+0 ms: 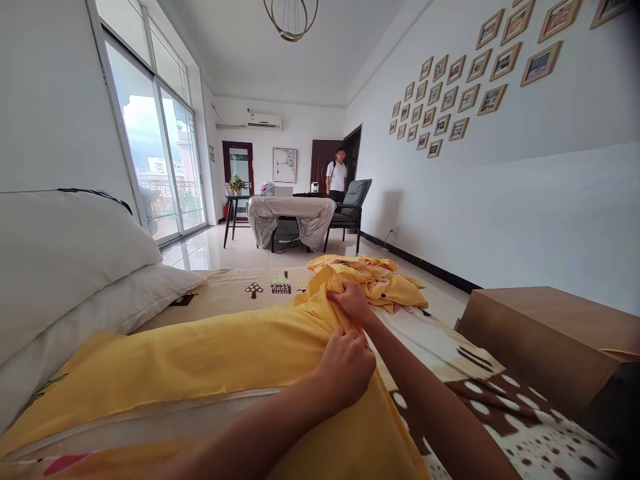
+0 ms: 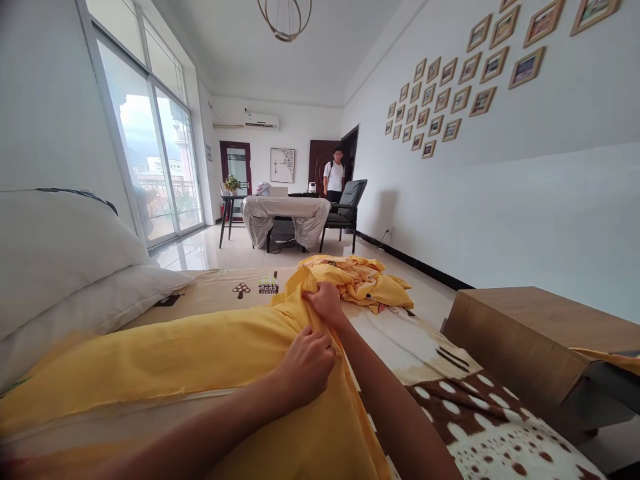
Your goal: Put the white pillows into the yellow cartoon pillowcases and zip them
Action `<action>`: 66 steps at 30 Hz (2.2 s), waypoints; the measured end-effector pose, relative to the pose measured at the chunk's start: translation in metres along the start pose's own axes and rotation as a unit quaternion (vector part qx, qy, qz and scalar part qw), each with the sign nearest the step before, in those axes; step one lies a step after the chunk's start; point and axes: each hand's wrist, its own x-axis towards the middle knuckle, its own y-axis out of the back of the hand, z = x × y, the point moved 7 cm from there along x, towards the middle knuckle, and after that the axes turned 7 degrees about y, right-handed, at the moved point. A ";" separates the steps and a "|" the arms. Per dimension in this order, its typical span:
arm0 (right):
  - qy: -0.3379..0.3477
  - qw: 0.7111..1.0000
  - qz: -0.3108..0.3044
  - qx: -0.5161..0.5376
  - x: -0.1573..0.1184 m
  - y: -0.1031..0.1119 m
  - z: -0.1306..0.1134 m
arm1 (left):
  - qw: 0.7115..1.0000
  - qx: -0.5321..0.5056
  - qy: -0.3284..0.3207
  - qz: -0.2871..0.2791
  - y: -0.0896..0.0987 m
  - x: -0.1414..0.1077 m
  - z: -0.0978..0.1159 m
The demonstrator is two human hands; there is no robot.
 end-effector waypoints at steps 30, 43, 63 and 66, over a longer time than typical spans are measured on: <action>-0.005 0.997 -0.051 -0.059 -0.108 0.023 0.009 | 0.990 0.007 0.128 -0.064 -0.005 -0.073 -0.104; 0.047 0.951 -0.155 -0.261 -0.121 -0.044 -0.072 | 0.983 0.087 -0.051 0.151 0.029 -0.119 -0.057; 0.052 0.908 -0.243 -0.337 -0.088 -0.029 -0.079 | 0.994 -0.080 0.014 -0.070 -0.026 -0.051 -0.063; 0.036 0.873 -0.240 -0.422 -0.085 -0.036 -0.080 | 0.994 -0.074 -0.030 -0.070 -0.037 -0.039 -0.060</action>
